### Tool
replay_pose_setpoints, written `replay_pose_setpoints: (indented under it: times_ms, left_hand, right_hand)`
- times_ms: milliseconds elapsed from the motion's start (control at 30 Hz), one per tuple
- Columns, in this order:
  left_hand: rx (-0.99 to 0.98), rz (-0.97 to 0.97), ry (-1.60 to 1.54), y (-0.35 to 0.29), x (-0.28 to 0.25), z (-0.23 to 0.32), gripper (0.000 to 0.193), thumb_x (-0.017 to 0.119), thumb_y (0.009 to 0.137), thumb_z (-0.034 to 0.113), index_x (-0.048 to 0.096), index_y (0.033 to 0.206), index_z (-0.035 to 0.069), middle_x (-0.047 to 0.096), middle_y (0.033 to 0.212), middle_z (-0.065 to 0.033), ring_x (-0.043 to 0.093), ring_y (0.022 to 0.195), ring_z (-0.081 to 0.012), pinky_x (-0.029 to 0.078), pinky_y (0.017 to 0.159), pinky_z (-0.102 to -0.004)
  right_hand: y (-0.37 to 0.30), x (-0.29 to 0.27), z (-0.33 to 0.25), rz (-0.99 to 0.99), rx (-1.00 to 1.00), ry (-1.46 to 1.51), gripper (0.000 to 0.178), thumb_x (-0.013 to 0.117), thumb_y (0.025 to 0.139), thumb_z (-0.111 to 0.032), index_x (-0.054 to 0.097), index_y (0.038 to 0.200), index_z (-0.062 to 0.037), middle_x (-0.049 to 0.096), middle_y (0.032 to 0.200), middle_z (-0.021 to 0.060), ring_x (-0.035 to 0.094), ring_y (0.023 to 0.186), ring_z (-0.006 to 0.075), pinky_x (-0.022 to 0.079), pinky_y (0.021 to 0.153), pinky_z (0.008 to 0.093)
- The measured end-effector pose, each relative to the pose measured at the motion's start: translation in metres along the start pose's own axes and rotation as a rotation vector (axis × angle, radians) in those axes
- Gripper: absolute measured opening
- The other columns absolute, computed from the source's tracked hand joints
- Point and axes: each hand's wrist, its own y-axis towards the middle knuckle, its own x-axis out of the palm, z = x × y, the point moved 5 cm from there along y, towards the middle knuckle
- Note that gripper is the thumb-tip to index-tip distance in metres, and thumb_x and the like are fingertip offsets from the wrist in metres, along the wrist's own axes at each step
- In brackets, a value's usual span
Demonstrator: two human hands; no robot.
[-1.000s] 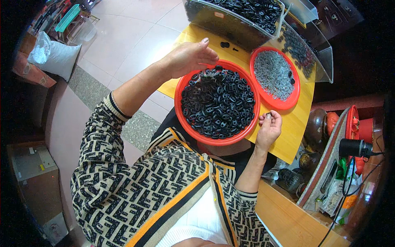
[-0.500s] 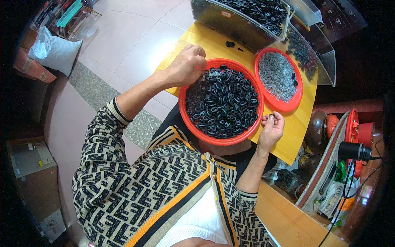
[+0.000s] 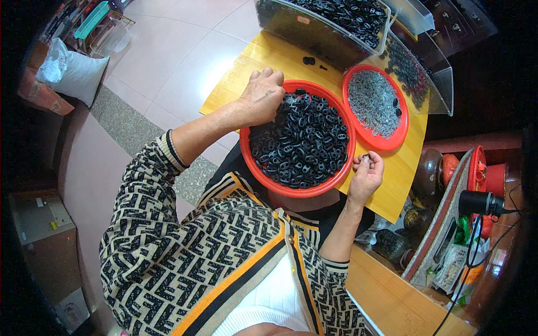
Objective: Assembling small black plastic clips and sorting them into trays in a workshop setting.
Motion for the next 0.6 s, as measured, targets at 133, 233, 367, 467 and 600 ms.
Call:
replay_pose_setpoints:
  times_ms: [133,233,367,467,600]
  left_hand:
    - [0.029,-0.032,0.024,0.000,-0.001,0.005,0.012,0.059,0.055,0.003,0.062,0.066,0.000,0.049,0.088,-0.0122,0.044,0.089,-0.0287,0.035,0.074,-0.0387]
    - [0.052,-0.031,0.007,0.000,0.000,0.006,0.015,0.058,0.056,0.002,0.061,0.071,-0.001,0.049,0.090,-0.0126,0.043,0.091,-0.0289,0.035,0.075,-0.0387]
    - [0.125,0.168,-0.101,-0.005,-0.004,-0.001,0.019,0.056,0.057,-0.001,0.057,0.076,-0.002,0.049,0.086,-0.0132,0.045,0.087,-0.0291,0.036,0.073,-0.0390]
    - [0.125,0.213,-0.450,-0.020,-0.015,0.000,0.016,0.049,0.067,-0.008,0.050,0.082,-0.002,0.050,0.083,-0.0108,0.049,0.079,-0.0247,0.041,0.070,-0.0357]
    - [-0.133,0.099,-1.200,-0.045,-0.020,0.017,0.005,0.050,0.077,-0.005,0.050,0.080,-0.001,0.055,0.080,-0.0079,0.055,0.072,-0.0154,0.046,0.064,-0.0263]
  right_hand:
    - [0.002,-0.001,0.002,0.002,0.000,0.012,0.017,0.046,0.086,-0.004,0.046,0.101,0.0019,0.053,0.080,0.0055,0.054,0.068,0.0107,0.045,0.060,0.0204]
    - [0.003,-0.001,0.002,0.000,-0.011,0.040,0.017,0.047,0.085,-0.003,0.046,0.101,0.0024,0.054,0.079,0.0055,0.054,0.067,0.0108,0.044,0.058,0.0198]
    - [0.006,-0.010,-0.001,0.035,-0.012,0.135,0.017,0.048,0.084,-0.002,0.047,0.100,0.0022,0.055,0.077,0.0069,0.056,0.065,0.0126,0.045,0.056,0.0203]
    - [0.002,-0.014,-0.006,0.027,0.140,0.399,0.015,0.051,0.082,-0.001,0.048,0.098,0.0016,0.057,0.076,0.0089,0.057,0.063,0.0153,0.046,0.054,0.0216]
    - [-0.024,0.023,-0.050,-0.106,0.151,0.556,0.015,0.053,0.081,-0.001,0.050,0.095,0.0014,0.058,0.077,0.0108,0.058,0.063,0.0173,0.047,0.054,0.0224]
